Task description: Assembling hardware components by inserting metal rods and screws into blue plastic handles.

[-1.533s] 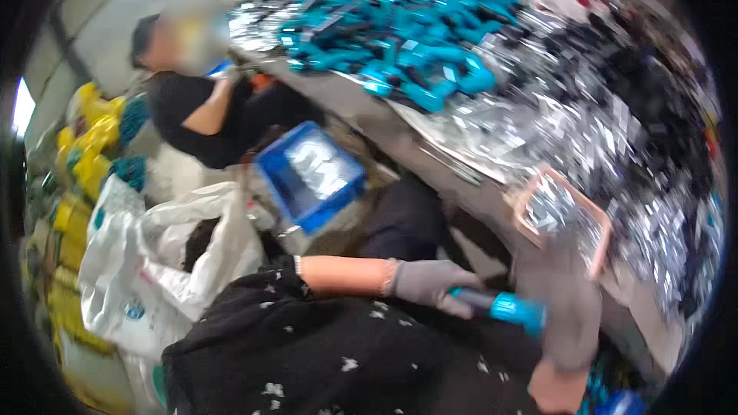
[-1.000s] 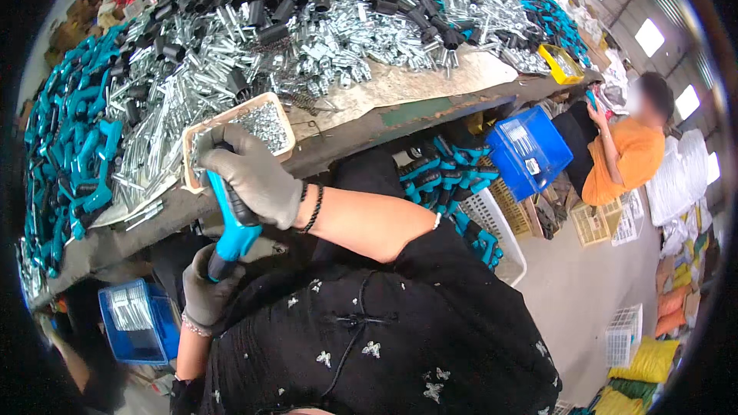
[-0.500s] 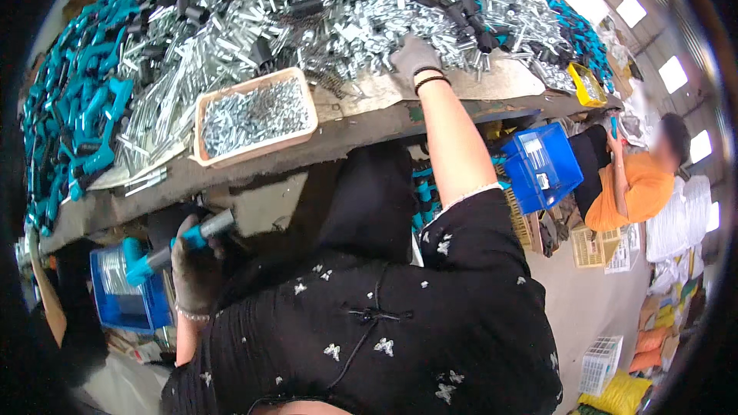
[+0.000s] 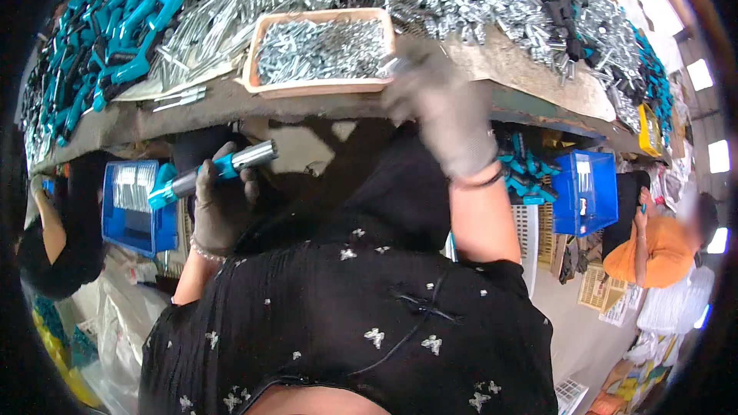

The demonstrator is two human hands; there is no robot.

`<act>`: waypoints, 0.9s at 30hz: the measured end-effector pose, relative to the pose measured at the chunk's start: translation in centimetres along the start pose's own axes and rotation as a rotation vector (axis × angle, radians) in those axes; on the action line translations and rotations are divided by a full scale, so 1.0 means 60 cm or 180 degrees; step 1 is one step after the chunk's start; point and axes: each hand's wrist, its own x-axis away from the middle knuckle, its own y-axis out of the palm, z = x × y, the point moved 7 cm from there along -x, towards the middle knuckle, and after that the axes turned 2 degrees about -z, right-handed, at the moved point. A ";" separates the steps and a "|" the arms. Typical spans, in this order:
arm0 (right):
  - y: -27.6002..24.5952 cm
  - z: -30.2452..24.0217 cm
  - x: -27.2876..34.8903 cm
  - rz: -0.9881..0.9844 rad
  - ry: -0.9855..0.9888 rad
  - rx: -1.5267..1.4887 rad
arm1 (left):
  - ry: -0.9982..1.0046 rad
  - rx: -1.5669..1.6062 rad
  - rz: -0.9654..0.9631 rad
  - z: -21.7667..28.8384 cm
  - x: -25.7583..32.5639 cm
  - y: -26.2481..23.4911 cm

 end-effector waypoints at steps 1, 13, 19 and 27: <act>0.077 -0.005 0.029 -0.0624 0.1301 -0.1839 | -0.0071 0.0170 -0.0259 -0.006 0.002 0.003; 0.209 -0.037 0.098 -0.0571 -0.0637 -0.1317 | 0.0047 -0.0583 -0.0302 0.007 0.033 0.033; 0.240 -0.014 0.110 -0.1111 0.0417 -0.2541 | 0.0318 -0.0316 -0.0131 0.019 0.039 0.048; 0.243 0.004 0.111 -0.1308 0.0409 -0.2015 | 0.0278 -0.0683 -0.0553 0.009 0.041 0.044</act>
